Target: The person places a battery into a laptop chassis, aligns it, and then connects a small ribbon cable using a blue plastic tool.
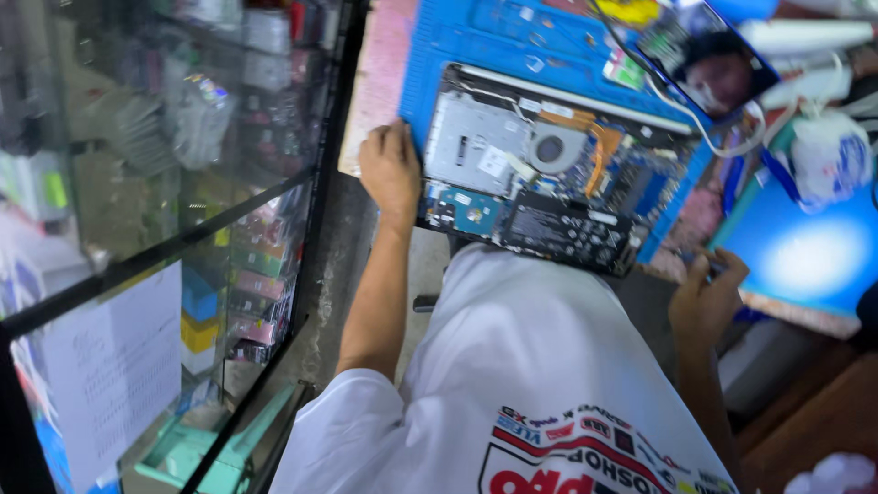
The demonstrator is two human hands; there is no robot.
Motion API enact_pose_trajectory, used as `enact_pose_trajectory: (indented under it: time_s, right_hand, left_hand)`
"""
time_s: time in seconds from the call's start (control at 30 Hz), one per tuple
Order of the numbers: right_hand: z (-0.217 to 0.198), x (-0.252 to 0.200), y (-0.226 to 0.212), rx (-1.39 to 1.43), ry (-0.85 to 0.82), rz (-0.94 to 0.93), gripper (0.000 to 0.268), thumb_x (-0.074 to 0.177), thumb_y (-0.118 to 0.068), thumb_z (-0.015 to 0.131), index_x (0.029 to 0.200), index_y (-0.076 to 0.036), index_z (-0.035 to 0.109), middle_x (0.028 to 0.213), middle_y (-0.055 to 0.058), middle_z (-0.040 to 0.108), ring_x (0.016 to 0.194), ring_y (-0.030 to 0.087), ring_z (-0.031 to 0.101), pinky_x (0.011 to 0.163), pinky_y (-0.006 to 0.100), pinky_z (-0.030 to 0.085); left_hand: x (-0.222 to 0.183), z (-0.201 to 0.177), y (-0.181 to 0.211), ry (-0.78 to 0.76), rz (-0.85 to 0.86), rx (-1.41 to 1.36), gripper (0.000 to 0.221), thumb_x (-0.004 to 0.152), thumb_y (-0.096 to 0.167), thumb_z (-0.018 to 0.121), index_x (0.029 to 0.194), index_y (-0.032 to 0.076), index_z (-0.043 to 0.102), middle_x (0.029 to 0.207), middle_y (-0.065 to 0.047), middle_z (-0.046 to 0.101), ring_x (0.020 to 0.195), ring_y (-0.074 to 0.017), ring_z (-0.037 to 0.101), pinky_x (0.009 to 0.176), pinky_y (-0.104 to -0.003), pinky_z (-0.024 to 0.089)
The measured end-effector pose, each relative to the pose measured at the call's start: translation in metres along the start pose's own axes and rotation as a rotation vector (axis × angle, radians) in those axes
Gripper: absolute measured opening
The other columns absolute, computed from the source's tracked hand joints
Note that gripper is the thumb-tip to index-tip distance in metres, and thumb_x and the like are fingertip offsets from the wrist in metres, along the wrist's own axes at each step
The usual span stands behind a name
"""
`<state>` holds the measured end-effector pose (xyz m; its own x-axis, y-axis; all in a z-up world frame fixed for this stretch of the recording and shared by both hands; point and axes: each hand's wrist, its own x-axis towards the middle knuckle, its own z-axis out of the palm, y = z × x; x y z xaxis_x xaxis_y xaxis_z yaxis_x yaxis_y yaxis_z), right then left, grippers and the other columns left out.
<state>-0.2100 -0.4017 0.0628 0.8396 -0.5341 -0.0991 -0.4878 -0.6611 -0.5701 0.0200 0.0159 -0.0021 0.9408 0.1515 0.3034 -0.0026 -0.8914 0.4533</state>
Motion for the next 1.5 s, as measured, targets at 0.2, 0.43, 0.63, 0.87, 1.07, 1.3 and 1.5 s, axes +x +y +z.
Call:
enact_pose_trajectory:
  time_s: [0.2,0.43,0.63,0.87,1.07,1.3,1.5]
  right_hand:
    - [0.003,-0.009,-0.017,0.07,0.02,0.052,0.028,0.112,-0.002,0.056,0.137,0.004,0.045,0.125,0.023,0.072,0.103,0.027,0.072,0.086,0.036,0.056]
    - [0.01,-0.03,0.0,0.255,0.076,0.035,0.021,0.117,-0.001,0.052,0.133,0.007,0.041,0.129,0.022,0.069,0.11,0.025,0.074,0.095,0.035,0.06]
    - [0.008,-0.031,0.01,0.188,0.087,0.049,0.018,0.116,-0.002,0.056,0.129,0.005,0.045,0.12,0.02,0.073,0.103,0.024,0.075,0.087,0.035,0.059]
    - [-0.002,-0.018,0.009,0.191,0.038,-0.092,0.016,0.118,-0.003,0.057,0.125,0.005,0.045,0.121,0.021,0.073,0.105,0.029,0.077,0.088,0.038,0.06]
    - [-0.007,-0.012,0.015,0.177,0.02,-0.125,0.017,0.118,-0.005,0.061,0.124,0.004,0.049,0.114,0.02,0.073,0.103,0.03,0.078,0.086,0.039,0.06]
    - [-0.007,-0.004,0.023,0.159,0.001,-0.206,0.023,0.114,-0.006,0.067,0.128,0.003,0.05,0.115,0.02,0.074,0.104,0.032,0.078,0.086,0.04,0.061]
    - [-0.013,0.001,0.025,0.215,-0.051,-0.23,0.023,0.112,-0.003,0.064,0.128,0.002,0.049,0.116,0.02,0.074,0.105,0.033,0.076,0.088,0.04,0.06]
  left_hand:
    - [0.006,-0.009,-0.008,-0.045,0.184,0.071,0.01,0.096,0.014,0.073,0.103,0.006,0.074,0.099,-0.009,0.067,0.087,-0.031,0.063,0.076,-0.043,0.05]
    - [0.008,-0.009,-0.01,-0.122,0.032,-0.042,0.009,0.095,0.012,0.073,0.095,0.004,0.071,0.096,-0.013,0.065,0.089,-0.0351,0.064,0.08,-0.046,0.05]
    - [0.01,-0.005,-0.021,-0.187,0.089,-0.106,0.009,0.098,0.008,0.069,0.098,-0.001,0.066,0.098,-0.017,0.063,0.092,-0.0374,0.062,0.082,-0.046,0.048]
    - [-0.025,-0.028,0.007,-0.12,0.059,-0.177,0.016,0.105,0.011,0.067,0.099,-0.002,0.059,0.097,-0.015,0.06,0.086,-0.0322,0.059,0.08,-0.044,0.047]
    - [-0.099,-0.055,0.06,-0.128,-0.052,-0.383,0.012,0.106,0.011,0.064,0.101,0.0,0.061,0.096,-0.012,0.058,0.081,-0.0223,0.058,0.072,-0.035,0.049]
    - [-0.185,-0.051,0.102,-0.251,-0.188,-0.412,0.009,0.103,0.01,0.066,0.1,0.001,0.065,0.092,-0.009,0.065,0.072,-0.0192,0.054,0.067,-0.033,0.046]
    - [-0.223,-0.042,0.112,-0.332,-0.327,-0.552,0.014,0.105,0.013,0.063,0.102,0.0,0.062,0.092,-0.007,0.063,0.073,-0.0132,0.053,0.066,-0.03,0.047]
